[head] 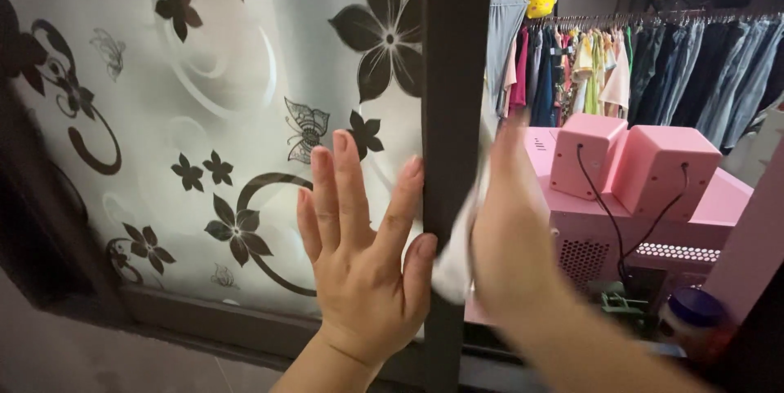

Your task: The person wipes a frosted glass window and its dark frame with a white cloth. They clean the vertical frame, the glass surface, and the bottom sill, then remove a small black ring from the frame.

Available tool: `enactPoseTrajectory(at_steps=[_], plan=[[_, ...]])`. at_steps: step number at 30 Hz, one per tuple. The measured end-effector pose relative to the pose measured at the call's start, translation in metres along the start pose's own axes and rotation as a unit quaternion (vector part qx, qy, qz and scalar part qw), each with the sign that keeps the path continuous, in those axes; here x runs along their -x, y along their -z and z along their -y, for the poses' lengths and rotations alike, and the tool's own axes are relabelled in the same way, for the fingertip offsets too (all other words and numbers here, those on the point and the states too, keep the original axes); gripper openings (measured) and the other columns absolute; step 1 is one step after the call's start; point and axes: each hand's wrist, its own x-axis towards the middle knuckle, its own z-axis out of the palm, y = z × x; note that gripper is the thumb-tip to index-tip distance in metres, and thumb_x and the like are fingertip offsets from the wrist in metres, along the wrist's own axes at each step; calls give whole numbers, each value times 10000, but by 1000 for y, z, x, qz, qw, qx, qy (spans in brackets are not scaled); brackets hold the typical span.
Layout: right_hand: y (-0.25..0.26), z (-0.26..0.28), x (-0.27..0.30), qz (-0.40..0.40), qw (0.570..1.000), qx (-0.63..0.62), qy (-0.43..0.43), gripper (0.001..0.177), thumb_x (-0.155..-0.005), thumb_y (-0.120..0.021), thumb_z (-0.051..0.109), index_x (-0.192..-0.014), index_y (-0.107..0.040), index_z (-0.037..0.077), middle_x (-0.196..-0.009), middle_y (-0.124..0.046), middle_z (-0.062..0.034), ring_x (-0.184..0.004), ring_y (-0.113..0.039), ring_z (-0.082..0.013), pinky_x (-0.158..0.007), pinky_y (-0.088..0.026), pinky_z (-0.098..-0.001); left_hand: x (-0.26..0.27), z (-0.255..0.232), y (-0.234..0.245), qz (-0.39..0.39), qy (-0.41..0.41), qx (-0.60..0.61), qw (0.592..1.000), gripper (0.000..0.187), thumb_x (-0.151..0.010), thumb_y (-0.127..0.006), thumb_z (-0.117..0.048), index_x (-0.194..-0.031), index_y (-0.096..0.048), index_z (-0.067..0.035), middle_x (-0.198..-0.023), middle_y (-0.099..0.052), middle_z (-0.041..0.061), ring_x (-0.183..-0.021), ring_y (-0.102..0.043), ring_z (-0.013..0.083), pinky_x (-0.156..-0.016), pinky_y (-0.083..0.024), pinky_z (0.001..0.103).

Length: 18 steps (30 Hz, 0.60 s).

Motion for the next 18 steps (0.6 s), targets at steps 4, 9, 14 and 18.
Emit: enactPoseTrajectory(at_steps=[4,9,14,18], plan=[[-13,50,-29,231,958,-145,84,998,-875,-383,651,-1601,-96,30,-1693,-173,-222,-1549,-124,-334,-1163,-122,-509,3,1,-1,-1,15,-5,1000,544,-1079,-280,-451,-1558,-456,-264,-1680,-235,257,-1606,-174,400,-1306,-28,478],[-20,38,-16,96,987,-28,126,1025,-852,-298,680,-1599,-78,13,-1723,-39,-140,-1570,33,-208,-1193,22,-427,3,1,1,0,12,-7,1000,546,-1072,-291,-439,-1555,-461,-251,-1669,-262,264,-1597,-224,413,-1295,-69,490],[-2,-10,24,-77,996,32,-38,515,-999,-353,463,-1312,-588,128,-1167,-551,-25,-1073,-479,-122,-951,-368,-300,3,1,0,0,11,3,1000,552,-1062,-278,-427,-1538,-488,-242,-1657,-278,291,-1588,-204,426,-1286,-81,506],[1,-26,8,-74,995,5,71,588,-974,-387,472,-1416,-530,112,-1461,-604,-55,-1356,-520,-106,-1203,-293,-299,6,-1,0,24,24,-6,999,549,-1046,-336,-440,-1544,-485,-264,-1666,-257,288,-1591,-197,426,-1276,-81,506]])
